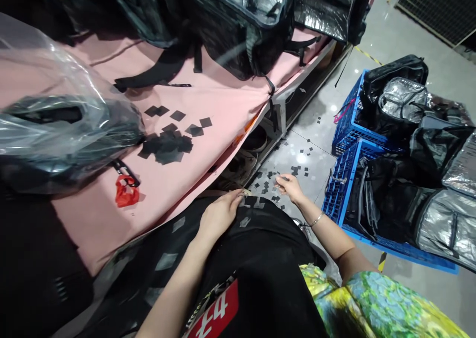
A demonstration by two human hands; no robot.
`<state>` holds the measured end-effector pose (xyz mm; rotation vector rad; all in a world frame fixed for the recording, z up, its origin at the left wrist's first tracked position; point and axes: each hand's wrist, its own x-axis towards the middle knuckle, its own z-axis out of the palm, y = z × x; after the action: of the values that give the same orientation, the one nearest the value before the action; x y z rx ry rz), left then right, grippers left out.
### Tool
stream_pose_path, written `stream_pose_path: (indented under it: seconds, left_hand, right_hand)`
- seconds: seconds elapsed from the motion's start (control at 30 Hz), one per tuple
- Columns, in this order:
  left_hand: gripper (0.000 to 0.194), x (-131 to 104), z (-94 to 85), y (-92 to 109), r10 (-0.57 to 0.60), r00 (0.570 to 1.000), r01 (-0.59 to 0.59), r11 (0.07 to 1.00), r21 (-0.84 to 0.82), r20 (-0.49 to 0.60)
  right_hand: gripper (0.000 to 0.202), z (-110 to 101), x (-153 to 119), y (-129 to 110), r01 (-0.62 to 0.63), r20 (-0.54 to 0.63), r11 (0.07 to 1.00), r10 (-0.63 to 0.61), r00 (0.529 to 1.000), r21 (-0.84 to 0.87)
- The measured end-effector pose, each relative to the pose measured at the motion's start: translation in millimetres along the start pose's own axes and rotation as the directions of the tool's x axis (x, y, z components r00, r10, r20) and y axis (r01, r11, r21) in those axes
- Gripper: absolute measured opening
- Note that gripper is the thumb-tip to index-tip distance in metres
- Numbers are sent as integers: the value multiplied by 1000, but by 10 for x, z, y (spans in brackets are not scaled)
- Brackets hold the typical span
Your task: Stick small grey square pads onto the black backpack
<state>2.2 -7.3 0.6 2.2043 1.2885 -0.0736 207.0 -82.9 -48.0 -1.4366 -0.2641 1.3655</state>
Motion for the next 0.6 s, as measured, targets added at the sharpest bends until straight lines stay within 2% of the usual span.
stream_pose_path:
  seconds: [0.13,0.23,0.3,0.37,0.43,0.47,0.5,0.53,0.6]
  left_hand:
    - [35,-69,-79,-203,-141,987,128,980,-153,-77]
    - [37,-187,-113,-268,-175,985,165,937,-307,-5]
    - [46,-297,-92,-230,-112,991,134,889,-438,77]
    - [49,-389,-39,-159,37,991,34,858,-512,128]
    - [33,-406,16,-112,191,970,-90,855,-511,148]
    - [26,-375,33,-114,224,964,-121,852,-509,146]
    - [25,-318,39,-135,204,971,-112,849,-516,125]
    - [27,-239,34,-171,127,988,-65,845,-531,82]
    - [32,-50,-2,-262,-91,996,69,826,-560,-12]
  right_hand:
    - [35,-28,-24,18,-34,8,999,34,999,19]
    - [36,-13,-41,15,-35,27,999,35,999,22]
    - [38,4,-54,9,-36,41,999,35,999,19]
    - [40,20,-69,3,-37,54,999,37,998,14]
    - [41,30,-81,1,-39,64,999,39,997,8]
    - [41,32,-85,2,-40,66,999,39,997,5]
    - [41,32,-87,5,-40,65,999,39,997,1]
    - [41,29,-87,11,-39,62,999,40,997,-2]
    - [41,19,-82,31,-40,54,999,41,998,-7]
